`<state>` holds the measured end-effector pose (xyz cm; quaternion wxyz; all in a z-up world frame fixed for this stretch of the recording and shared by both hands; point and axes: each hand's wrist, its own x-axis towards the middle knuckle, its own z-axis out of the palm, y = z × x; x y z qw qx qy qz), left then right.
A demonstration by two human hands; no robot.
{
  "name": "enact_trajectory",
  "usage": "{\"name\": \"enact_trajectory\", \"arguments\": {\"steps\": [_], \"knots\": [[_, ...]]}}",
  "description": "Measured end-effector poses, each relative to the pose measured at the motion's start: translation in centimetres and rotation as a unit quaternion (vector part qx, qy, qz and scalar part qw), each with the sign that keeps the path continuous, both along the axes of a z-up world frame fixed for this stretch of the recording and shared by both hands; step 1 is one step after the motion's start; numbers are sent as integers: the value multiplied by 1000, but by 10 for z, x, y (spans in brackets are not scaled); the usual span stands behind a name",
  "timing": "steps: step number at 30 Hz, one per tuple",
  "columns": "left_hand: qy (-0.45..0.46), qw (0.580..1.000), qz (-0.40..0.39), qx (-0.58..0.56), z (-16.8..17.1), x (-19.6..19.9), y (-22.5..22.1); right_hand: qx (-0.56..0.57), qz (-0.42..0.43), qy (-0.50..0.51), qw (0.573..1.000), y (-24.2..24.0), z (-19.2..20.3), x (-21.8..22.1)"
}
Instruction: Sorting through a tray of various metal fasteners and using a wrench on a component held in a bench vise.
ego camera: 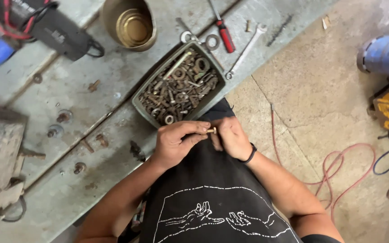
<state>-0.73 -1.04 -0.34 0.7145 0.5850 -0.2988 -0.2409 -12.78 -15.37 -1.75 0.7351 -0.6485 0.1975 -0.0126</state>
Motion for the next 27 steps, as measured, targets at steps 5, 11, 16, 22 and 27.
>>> {"name": "enact_trajectory", "arguments": {"steps": [5,11,16,22,27], "knots": [[-15,999,-46,9,7,-8,-27,-232,-56,-72,968,-27,-4,-31],[-29,995,-96,19,11,-26,-81,-210,-83,-95,970,-71,10,-48],[-57,989,-134,29,20,-55,-160,-349,-122,-168,914,-120,-23,-106],[-133,973,-189,-31,29,-107,-280,38,-137,-49,989,-225,-6,-168],[-112,970,-213,-44,20,-159,-360,-344,-180,-85,918,-306,-7,-224]]}}
